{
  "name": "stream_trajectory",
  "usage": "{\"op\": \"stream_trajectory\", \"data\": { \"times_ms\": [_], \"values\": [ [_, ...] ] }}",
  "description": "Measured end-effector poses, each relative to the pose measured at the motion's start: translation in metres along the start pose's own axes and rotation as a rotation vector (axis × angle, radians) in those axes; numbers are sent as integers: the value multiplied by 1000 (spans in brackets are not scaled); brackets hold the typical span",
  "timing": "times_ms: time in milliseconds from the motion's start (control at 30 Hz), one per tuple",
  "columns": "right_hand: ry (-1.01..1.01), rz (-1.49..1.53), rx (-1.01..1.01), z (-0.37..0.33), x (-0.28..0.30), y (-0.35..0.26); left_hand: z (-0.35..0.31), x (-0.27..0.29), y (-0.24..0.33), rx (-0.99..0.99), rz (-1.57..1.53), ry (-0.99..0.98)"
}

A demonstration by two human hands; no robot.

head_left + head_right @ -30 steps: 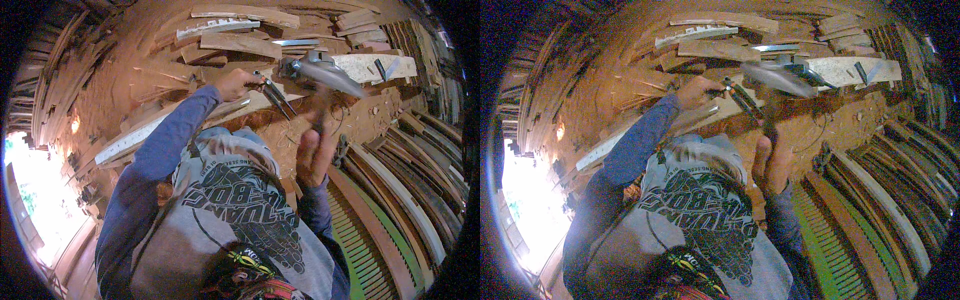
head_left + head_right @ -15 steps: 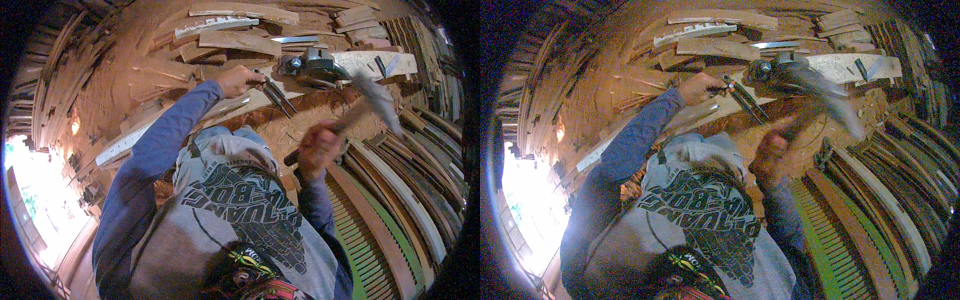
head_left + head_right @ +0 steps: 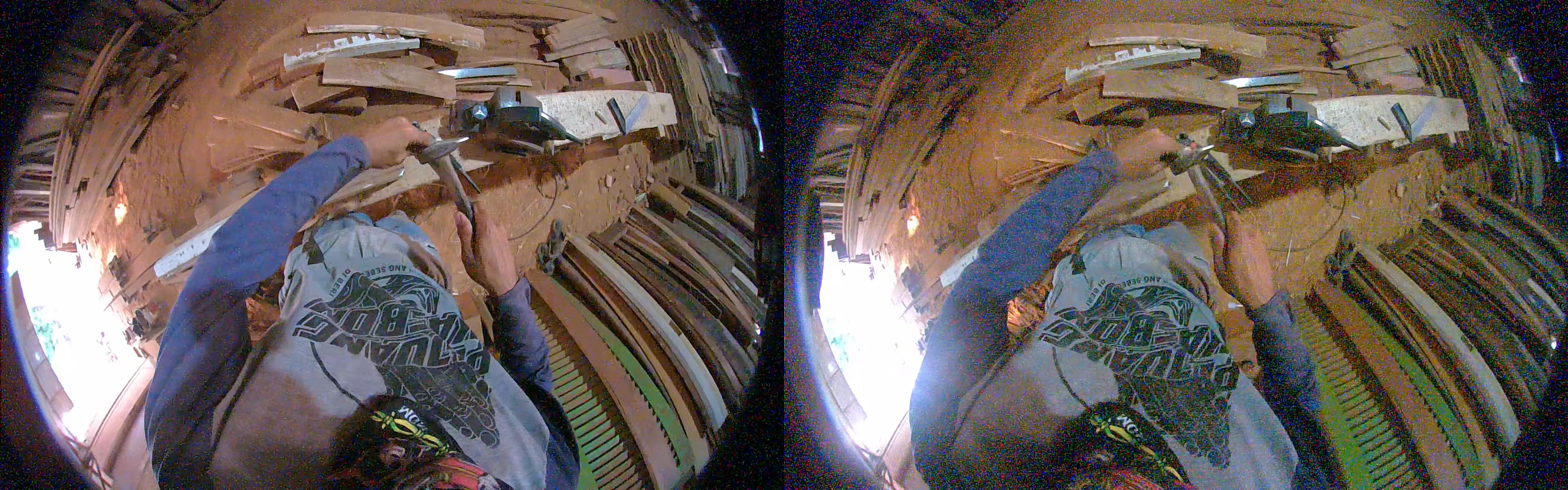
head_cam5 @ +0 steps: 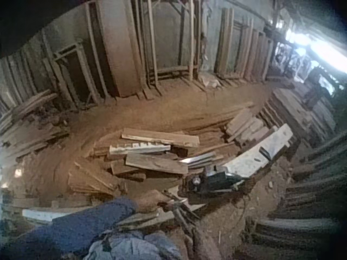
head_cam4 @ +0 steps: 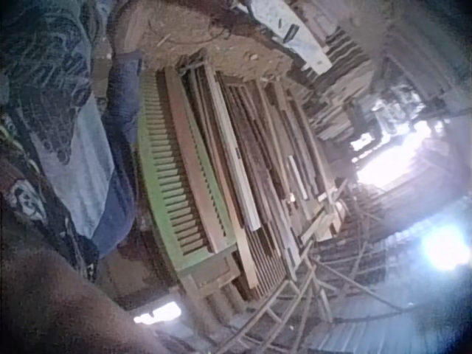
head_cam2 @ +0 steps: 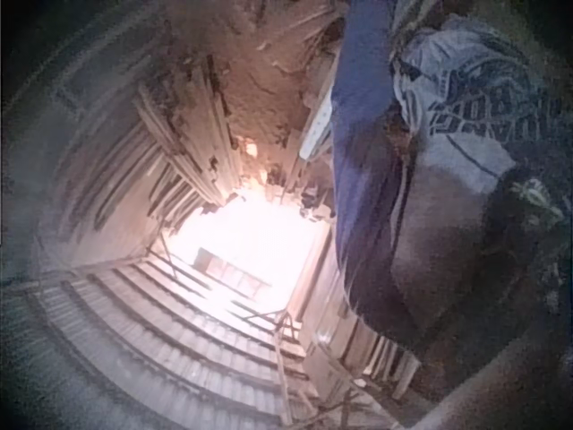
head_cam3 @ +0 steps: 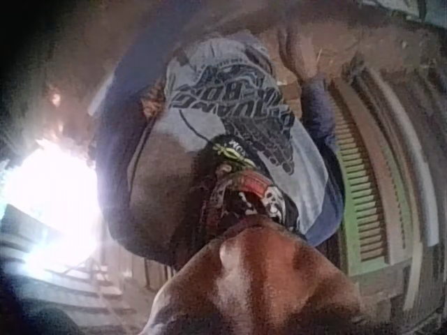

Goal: The person hammers nails into a long white wooden plank using a hammer and nail set. The person repeatedly positions nails and strikes them to secure the plank in a cluttered workshop.

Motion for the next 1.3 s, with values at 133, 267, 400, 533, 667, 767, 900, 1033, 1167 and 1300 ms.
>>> {"op": "stream_trajectory", "data": {
  "times_ms": [133, 267, 400, 533, 667, 767, 900, 1033, 1167, 1300],
  "values": [
    [92, 244, -189, -11, 14, 36, 11, -8, -6, 110, -88, -99],
    [280, 759, -385, -20, 22, 63, 19, -3, 5, 94, -64, -153],
    [235, 352, -220, -5, 21, 42, 20, -7, 6, 54, -74, -181],
    [188, 306, -264, -9, 26, 44, 18, -19, -16, 120, -65, -179],
    [453, 960, -457, -27, 38, 65, 10, -32, -37, 303, -297, -184],
    [43, -34, -112, -4, 16, 10, 12, -19, -24, 156, -281, -91],
    [193, 263, -333, -10, 31, 34, 11, -16, -11, 67, -144, -114],
    [156, 48, -177, -9, 26, 20, 11, -16, -14, 102, -305, -77],
    [87, 80, -277, -9, 15, 36, 16, -11, -5, -17, -89, -129],
    [80, 643, -402, -19, 15, 54, 30, -29, -19, 205, -126, -329]
  ]
}}
Point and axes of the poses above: each hand's wrist, its own z-axis towards the middle knuckle, its own x-axis out of the back of the hand, y = z × x, the point moved 10 cm from there along z, towards the middle knuckle, and after that the axes turned 5 degrees about -x, right-handed, at the moved point
